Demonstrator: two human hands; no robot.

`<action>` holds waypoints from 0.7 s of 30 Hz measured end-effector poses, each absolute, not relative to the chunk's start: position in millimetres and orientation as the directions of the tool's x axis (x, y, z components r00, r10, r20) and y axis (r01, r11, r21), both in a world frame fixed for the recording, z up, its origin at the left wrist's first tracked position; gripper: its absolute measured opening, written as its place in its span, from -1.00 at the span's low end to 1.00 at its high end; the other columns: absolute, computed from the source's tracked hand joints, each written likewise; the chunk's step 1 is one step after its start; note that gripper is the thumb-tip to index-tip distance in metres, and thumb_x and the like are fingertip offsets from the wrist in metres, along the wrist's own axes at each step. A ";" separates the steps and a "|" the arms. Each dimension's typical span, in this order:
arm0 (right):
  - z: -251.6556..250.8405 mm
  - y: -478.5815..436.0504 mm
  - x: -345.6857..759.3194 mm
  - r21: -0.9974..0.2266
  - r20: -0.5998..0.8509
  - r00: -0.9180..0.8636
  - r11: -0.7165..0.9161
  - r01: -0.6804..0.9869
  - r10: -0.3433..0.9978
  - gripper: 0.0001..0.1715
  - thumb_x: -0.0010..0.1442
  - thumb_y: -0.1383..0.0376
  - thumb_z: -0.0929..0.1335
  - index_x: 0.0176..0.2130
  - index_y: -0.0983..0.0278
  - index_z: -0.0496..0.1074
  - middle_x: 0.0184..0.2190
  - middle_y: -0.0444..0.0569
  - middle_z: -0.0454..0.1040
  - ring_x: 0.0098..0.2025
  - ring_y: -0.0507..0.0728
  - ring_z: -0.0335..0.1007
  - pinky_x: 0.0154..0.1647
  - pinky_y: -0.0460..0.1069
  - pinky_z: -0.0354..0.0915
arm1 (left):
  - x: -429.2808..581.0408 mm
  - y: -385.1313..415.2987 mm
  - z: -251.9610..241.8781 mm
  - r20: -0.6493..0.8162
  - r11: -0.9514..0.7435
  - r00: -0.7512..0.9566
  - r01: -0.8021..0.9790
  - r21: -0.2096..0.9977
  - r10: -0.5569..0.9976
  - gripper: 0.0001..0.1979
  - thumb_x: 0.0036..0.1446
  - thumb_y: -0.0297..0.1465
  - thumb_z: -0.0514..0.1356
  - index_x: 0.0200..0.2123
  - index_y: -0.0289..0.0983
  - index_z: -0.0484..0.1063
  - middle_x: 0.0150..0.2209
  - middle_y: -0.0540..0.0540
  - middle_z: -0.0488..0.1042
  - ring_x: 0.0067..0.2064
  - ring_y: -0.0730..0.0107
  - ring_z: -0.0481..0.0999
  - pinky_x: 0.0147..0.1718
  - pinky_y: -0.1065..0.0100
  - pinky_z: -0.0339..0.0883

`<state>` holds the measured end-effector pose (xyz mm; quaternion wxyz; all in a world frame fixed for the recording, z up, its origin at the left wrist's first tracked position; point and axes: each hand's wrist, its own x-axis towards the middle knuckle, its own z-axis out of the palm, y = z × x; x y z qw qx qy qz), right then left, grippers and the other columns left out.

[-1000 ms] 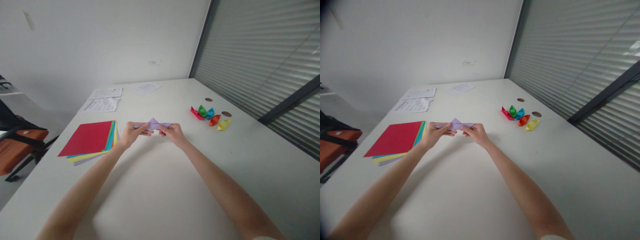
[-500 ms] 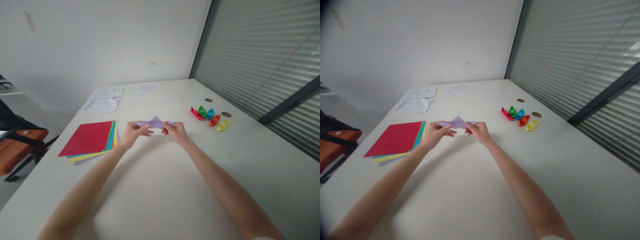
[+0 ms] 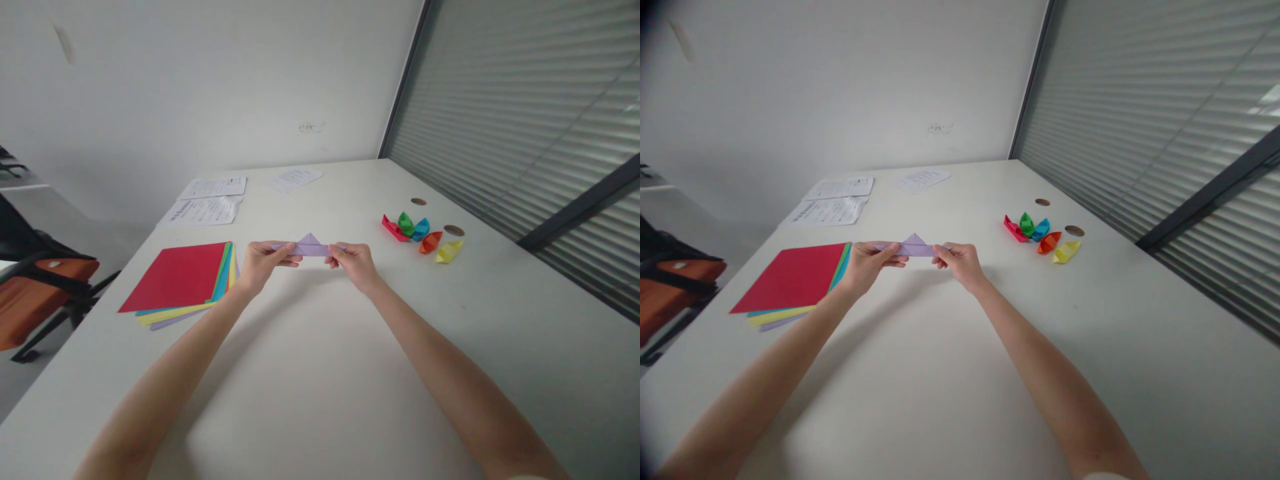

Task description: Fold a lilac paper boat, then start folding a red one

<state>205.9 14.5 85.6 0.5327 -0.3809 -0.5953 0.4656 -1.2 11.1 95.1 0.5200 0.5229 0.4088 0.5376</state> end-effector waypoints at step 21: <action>94.7 8.8 201.5 -0.923 0.386 -0.185 0.377 -0.080 0.904 -0.64 -0.06 0.03 0.51 -0.48 0.28 0.53 -0.51 -0.09 0.45 -0.48 0.02 0.34 -0.46 -0.03 0.28 | -1.2 4.2 99.5 0.183 -0.151 0.195 -0.169 0.974 0.964 -0.64 -0.08 -0.21 0.42 -0.31 -0.39 0.61 -0.39 -0.21 0.63 -0.33 0.13 0.65 -0.22 0.12 0.59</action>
